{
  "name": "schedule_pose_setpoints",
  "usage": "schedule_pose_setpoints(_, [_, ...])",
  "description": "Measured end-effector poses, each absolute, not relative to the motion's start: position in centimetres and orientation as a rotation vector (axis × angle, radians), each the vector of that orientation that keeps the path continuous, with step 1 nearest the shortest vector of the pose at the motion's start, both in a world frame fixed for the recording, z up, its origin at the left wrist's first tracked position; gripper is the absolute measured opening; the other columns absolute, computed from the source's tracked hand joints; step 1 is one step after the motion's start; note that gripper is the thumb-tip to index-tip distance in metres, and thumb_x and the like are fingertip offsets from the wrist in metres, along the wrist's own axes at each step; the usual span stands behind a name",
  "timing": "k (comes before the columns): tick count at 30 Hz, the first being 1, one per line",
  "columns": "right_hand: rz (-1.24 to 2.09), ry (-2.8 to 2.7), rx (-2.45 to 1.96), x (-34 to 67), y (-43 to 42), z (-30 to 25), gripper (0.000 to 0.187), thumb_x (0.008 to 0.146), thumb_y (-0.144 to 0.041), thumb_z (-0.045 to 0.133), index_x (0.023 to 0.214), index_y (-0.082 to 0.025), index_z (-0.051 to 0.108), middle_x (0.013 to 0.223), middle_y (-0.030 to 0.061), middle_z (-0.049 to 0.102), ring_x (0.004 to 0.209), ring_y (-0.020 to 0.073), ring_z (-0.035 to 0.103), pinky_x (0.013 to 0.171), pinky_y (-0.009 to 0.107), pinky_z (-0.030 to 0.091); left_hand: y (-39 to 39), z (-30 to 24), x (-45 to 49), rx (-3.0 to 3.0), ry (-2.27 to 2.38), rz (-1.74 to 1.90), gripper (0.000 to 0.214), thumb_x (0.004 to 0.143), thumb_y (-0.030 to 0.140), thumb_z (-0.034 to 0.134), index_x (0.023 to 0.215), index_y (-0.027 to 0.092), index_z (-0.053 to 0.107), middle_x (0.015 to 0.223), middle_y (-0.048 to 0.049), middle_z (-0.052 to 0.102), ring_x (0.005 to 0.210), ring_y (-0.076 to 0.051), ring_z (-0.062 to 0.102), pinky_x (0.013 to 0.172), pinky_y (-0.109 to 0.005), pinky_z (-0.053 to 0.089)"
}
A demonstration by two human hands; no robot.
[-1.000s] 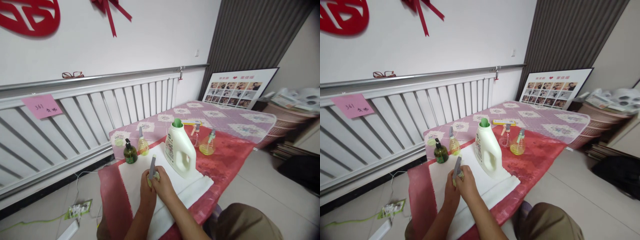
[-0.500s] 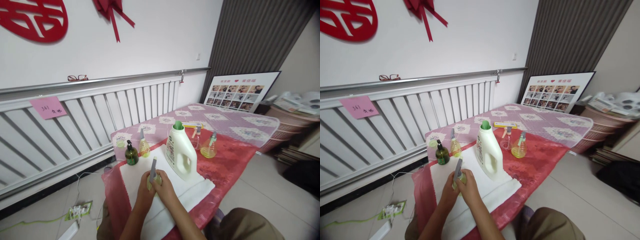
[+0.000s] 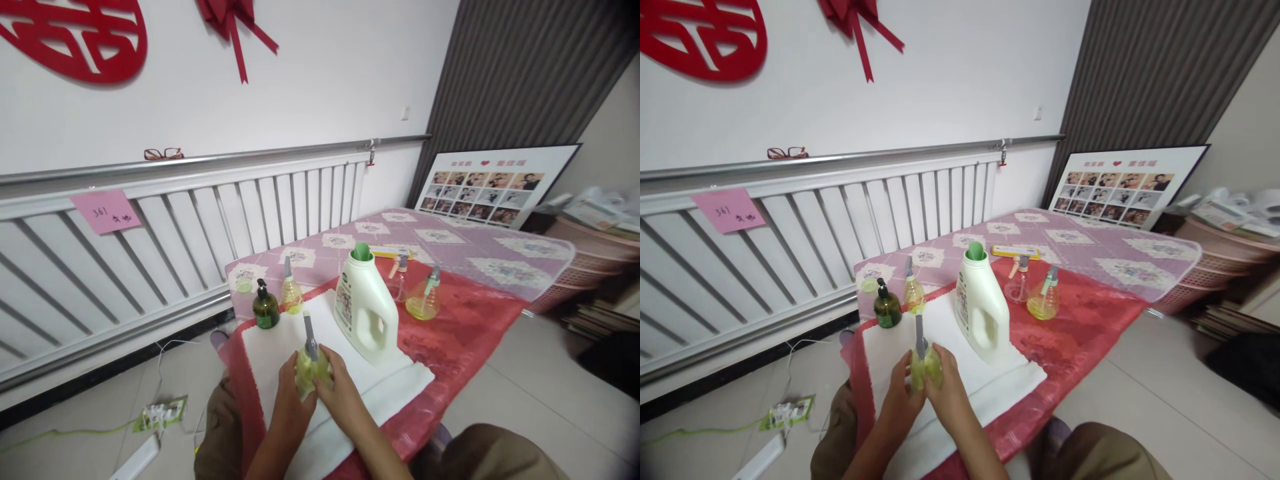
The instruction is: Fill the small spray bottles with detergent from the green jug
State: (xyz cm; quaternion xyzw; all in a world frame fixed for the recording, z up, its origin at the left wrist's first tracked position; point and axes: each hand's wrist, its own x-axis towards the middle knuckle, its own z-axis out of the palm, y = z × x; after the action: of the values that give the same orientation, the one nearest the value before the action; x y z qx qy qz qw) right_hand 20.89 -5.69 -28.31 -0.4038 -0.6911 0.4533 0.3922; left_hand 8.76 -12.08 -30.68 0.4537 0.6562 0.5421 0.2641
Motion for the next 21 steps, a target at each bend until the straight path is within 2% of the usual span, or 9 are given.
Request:
schedule_pose_setpoints(4, [1.184,-1.777,-1.006,21.8,-5.2,-28.0,0.064,0.071,-0.016,0.053,0.134,-0.025,0.046,0.139,0.0076,0.049,0.13,0.0235,0.046,0.106,0.043,0.042,-12.1,-31.1,8.4,1.23,1.833,1.393,0.069,0.068,0.017,0.06,0.134,0.016,0.038,0.131,-0.0154,0.05,0.111,-0.025,0.057,0.093,-0.039,0.049])
schedule_pose_setpoints(8, [1.144,-1.738,-1.117,21.7,-5.6,-27.9,0.065,0.074,-0.026,0.057,0.136,-0.021,0.042,0.141,0.0119,0.047,0.131,0.0265,0.044,0.107,0.047,0.04,-11.1,-31.0,7.9,1.275,1.819,1.385,0.076,0.068,0.016,0.058,0.139,0.015,0.032,0.141,-0.0168,0.043,0.121,-0.026,0.051,0.098,-0.039,0.046])
schedule_pose_setpoints(11, [1.11,-1.703,-1.187,21.2,-6.0,-27.7,0.069,0.071,-0.03,0.062,0.135,-0.017,0.042,0.136,0.0146,0.05,0.128,0.0284,0.047,0.106,0.047,0.041,-10.6,-31.0,8.1,1.324,1.752,1.393,0.072,0.072,0.022,0.061,0.139,0.017,0.036,0.141,-0.0152,0.046,0.125,-0.028,0.049,0.1,-0.038,0.045])
schedule_pose_setpoints(16, [1.081,-1.737,-1.094,21.3,-5.7,-26.9,0.067,0.066,-0.021,0.062,0.131,-0.022,0.049,0.128,0.01,0.057,0.126,0.0275,0.05,0.109,0.047,0.037,-11.1,-31.5,9.1,1.282,1.772,1.469,0.064,0.073,0.027,0.064,0.132,0.018,0.044,0.13,-0.0152,0.053,0.115,-0.029,0.055,0.094,-0.041,0.048])
schedule_pose_setpoints(21, [1.234,-1.799,-0.965,22.6,-4.9,-26.1,0.072,0.065,-0.014,0.057,0.135,-0.027,0.047,0.136,0.0046,0.055,0.13,0.0253,0.047,0.11,0.049,0.034,-11.5,-31.1,8.9,1.256,1.778,1.406,0.074,0.065,0.018,0.066,0.135,0.019,0.042,0.128,-0.014,0.053,0.105,-0.026,0.059,0.089,-0.041,0.05])
